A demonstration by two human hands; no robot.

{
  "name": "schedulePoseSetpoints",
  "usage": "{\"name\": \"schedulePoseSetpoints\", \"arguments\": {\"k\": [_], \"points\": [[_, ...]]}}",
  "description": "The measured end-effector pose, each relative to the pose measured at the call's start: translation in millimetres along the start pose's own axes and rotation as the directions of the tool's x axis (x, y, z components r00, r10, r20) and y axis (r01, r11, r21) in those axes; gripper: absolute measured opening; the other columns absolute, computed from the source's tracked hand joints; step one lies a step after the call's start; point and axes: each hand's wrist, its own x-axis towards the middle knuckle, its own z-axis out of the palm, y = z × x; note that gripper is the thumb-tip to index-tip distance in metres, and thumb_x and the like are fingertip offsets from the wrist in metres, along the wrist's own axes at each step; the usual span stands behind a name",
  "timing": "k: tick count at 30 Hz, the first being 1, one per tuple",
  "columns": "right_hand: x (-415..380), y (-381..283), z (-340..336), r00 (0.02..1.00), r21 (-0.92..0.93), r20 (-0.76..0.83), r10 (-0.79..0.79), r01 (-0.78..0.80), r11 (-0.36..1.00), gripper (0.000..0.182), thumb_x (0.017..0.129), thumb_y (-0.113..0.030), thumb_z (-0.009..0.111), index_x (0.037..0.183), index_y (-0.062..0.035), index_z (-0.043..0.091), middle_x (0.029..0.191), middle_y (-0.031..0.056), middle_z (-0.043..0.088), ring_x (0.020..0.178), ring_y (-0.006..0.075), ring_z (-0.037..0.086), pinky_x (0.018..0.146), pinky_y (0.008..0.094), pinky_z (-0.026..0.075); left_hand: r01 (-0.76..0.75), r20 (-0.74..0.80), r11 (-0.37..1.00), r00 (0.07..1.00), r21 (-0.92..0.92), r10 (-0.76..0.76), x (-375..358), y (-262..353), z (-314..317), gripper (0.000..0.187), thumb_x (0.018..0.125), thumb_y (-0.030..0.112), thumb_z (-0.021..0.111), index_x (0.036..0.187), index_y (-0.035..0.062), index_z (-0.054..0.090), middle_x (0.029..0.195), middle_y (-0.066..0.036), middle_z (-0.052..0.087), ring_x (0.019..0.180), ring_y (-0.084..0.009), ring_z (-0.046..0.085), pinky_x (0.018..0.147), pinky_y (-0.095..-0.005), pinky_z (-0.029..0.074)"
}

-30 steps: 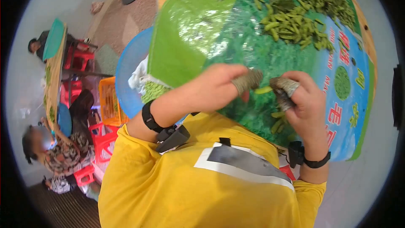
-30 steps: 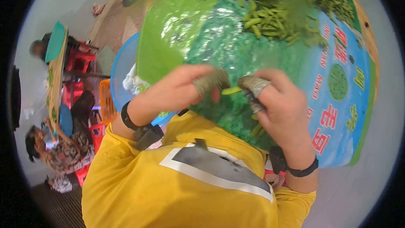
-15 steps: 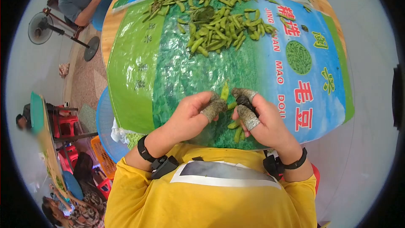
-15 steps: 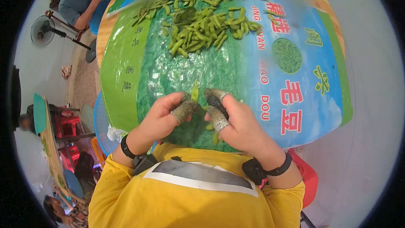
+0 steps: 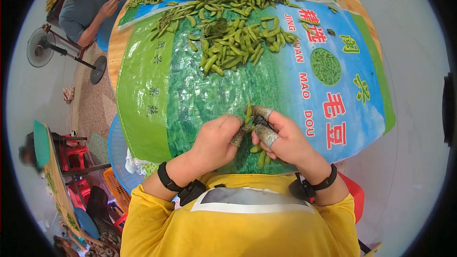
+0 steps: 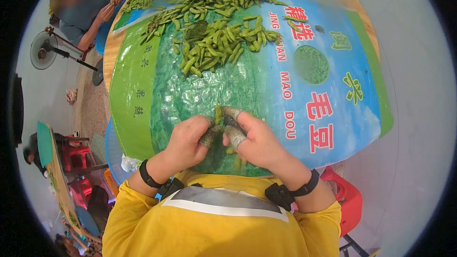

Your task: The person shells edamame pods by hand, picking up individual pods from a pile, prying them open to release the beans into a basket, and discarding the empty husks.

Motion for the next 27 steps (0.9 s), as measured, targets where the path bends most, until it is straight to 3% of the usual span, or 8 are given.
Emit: {"name": "schedulePoseSetpoints", "arguments": {"k": [3,5,8,11,17,19,26,27], "points": [[-4.3,-10.5,-4.6,0.956,0.417,0.142,0.257,-0.294,0.860,0.035,0.088,-0.008,0.048,0.123,-0.0085,0.047,0.076,0.0007,0.054,0.050,0.0037,0.040,0.043,0.0179,0.033,-0.076,0.012,0.997,0.997,-0.017,0.076,-1.4,-8.2,0.2,0.007,0.079,0.006,0.057,0.084,0.0017,0.054,0.069,-0.013,0.054,0.061,-0.0302,0.054,0.051,-0.0345,0.042],[-8.7,-14.3,-5.1,0.926,0.572,0.232,0.297,-0.377,0.729,0.035,0.088,-0.010,0.049,0.122,-0.0109,0.048,0.076,-0.0007,0.054,0.050,0.0028,0.036,0.043,0.0170,0.031,0.597,0.550,0.061,0.770,-0.800,-0.323,-4.7,-5.3,-3.7,0.010,0.086,0.013,0.054,0.088,0.0035,0.054,0.066,-0.005,0.052,0.049,-0.0147,0.047,0.045,-0.0240,0.034],[-15.3,-15.2,-3.0,0.926,0.651,0.295,0.237,-0.376,0.659,0.033,0.090,-0.014,0.049,0.123,-0.0106,0.048,0.076,0.0002,0.054,0.049,0.0025,0.035,0.043,0.0171,0.031,0.497,0.557,-0.389,0.829,-0.776,-0.050,-8.9,-4.7,7.5,0.017,0.091,0.021,0.051,0.092,0.0046,0.055,0.065,0.002,0.050,0.046,-0.0040,0.036,0.044,-0.0176,0.025],[-17.6,-16.6,-1.7,0.936,0.674,0.319,0.152,-0.337,0.657,0.034,0.090,-0.012,0.049,0.123,-0.0097,0.047,0.075,0.0005,0.054,0.049,0.0036,0.037,0.043,0.0180,0.033,0.502,0.560,-0.428,0.828,-0.752,-0.012,-10.9,-1.6,10.4,0.021,0.090,0.023,0.051,0.095,0.0033,0.055,0.065,0.001,0.050,0.044,-0.0047,0.034,0.043,-0.0192,0.026],[-18.5,-21.3,3.0,0.977,0.288,0.120,0.174,-0.202,0.936,0.035,0.087,-0.005,0.048,0.123,-0.0055,0.047,0.076,0.0017,0.055,0.051,0.0082,0.048,0.046,0.0218,0.043,0.602,0.475,0.315,0.786,-0.734,-0.396,-1.4,0.0,5.6,0.021,0.088,0.022,0.056,0.096,0.0021,0.057,0.070,-0.001,0.056,0.050,-0.0057,0.045,0.046,-0.0199,0.034],[-22.2,-23.6,9.1,0.994,-0.077,0.059,0.093,-0.089,0.993,0.036,0.087,-0.004,0.045,0.124,-0.0048,0.046,0.078,0.0012,0.056,0.054,0.0053,0.050,0.047,0.0192,0.044,0.529,0.393,0.415,0.841,-0.740,-0.371,4.7,11.4,9.2,0.021,0.088,0.020,0.057,0.097,0.0016,0.057,0.071,-0.001,0.057,0.054,-0.0066,0.049,0.049,-0.0209,0.038],[-18.1,-18.2,3.4,0.998,-0.094,-0.034,0.056,-0.059,0.994,0.036,0.083,-0.003,0.048,0.119,-0.0066,0.051,0.078,-0.0008,0.057,0.057,0.0036,0.051,0.048,0.0182,0.044,0.243,0.079,0.820,0.968,-0.518,-0.236,6.9,7.6,25.5,0.017,0.089,0.012,0.051,0.101,0.0025,0.058,0.075,0.002,0.058,0.061,-0.0058,0.050,0.054,-0.0212,0.041],[-14.7,-13.6,1.7,0.996,-0.223,-0.083,-0.034,0.014,0.975,0.036,0.081,-0.005,0.051,0.117,-0.0063,0.051,0.079,0.0087,0.059,0.063,0.0180,0.056,0.054,0.0267,0.046,0.241,0.075,0.821,0.969,-0.517,-0.237,6.2,4.5,27.4,0.017,0.089,0.012,0.051,0.101,0.0025,0.058,0.075,0.002,0.058,0.061,-0.0058,0.050,0.054,-0.0212,0.041]]}}
